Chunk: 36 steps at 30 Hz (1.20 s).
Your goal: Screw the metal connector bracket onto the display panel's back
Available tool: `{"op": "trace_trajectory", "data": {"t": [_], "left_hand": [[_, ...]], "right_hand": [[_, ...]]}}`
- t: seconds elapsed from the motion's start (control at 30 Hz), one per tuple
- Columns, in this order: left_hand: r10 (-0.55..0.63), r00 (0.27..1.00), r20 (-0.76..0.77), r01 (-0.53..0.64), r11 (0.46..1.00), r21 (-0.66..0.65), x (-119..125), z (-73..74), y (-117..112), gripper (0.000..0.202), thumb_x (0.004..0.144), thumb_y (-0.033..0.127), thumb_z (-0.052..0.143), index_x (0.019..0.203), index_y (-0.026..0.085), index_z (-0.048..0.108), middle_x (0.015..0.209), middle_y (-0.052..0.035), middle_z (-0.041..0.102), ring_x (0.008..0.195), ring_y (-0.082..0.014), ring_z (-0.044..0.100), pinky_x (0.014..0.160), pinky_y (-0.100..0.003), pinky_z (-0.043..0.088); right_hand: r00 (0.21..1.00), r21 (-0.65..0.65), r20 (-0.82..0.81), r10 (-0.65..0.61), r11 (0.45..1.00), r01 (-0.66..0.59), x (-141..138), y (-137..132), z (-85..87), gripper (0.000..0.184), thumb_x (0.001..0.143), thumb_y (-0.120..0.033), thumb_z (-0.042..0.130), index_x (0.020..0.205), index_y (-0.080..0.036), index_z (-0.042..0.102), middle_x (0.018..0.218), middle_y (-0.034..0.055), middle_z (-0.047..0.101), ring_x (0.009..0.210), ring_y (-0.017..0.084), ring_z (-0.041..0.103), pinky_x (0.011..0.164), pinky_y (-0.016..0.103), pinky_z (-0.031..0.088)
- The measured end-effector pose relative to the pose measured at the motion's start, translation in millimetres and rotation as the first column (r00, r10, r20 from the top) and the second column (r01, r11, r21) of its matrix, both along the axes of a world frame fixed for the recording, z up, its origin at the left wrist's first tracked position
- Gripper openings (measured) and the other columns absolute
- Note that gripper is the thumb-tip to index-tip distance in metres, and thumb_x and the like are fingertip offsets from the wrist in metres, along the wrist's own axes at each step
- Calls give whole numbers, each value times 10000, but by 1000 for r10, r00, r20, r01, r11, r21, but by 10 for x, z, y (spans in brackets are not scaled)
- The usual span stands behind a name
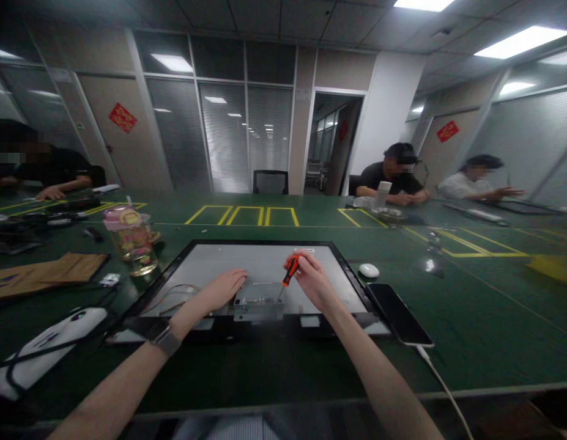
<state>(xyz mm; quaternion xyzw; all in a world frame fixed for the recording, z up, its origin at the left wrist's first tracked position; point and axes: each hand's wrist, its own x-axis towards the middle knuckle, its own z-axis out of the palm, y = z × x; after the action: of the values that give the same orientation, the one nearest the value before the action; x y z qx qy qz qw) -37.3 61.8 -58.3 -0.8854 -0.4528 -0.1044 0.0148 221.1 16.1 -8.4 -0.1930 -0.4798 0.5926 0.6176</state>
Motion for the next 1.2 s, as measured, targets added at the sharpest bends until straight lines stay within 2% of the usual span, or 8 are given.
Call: {"op": "trace_trajectory", "data": {"t": [0.23,0.47,0.6,0.8,1.2], "left_hand": [[4,1000,14,-4,1000,0,-2,-16,12,398,955,272,225,1197,121,502,1281,-118,506,1180,-200,464,1002,-360,336],[-22,999,-27,21,1000,-14,0,2,4,408,952,247,202,1207,107,488,1288,-119,498,1199,-206,442,1002,-363,331],[-1,1000,-4,1,1000,-17,-6,-27,23,411,953,267,203,1202,119,494,1283,-113,503,1194,-201,446,1002,-357,331],[-13,1000,11,13,1000,-1,-15,-53,41,416,954,279,201,1199,123,499,1281,-112,506,1189,-198,452,1001,-355,333],[-1,1000,-21,1,1000,12,-9,-42,34,407,955,267,210,1204,123,497,1285,-112,503,1192,-197,455,1004,-352,339]], "right_hand": [[1000,5,10,28,1000,-28,-16,-3,18,258,774,-309,624,1021,-237,622,993,52,670,940,216,609,952,425,367],[999,-13,18,-42,999,42,-4,5,1,152,699,-241,702,838,-275,648,829,-30,644,789,145,599,933,399,390],[996,-12,-11,-91,996,91,0,14,-6,99,713,-272,692,807,-264,660,817,-29,630,781,130,576,959,402,378],[999,-26,5,-46,999,46,-16,-7,23,212,752,-330,646,948,-252,649,873,20,665,846,184,606,909,418,399],[1000,-30,15,0,1000,1,-22,-3,14,222,765,-330,612,965,-240,647,924,32,657,851,198,607,882,396,414]]}}
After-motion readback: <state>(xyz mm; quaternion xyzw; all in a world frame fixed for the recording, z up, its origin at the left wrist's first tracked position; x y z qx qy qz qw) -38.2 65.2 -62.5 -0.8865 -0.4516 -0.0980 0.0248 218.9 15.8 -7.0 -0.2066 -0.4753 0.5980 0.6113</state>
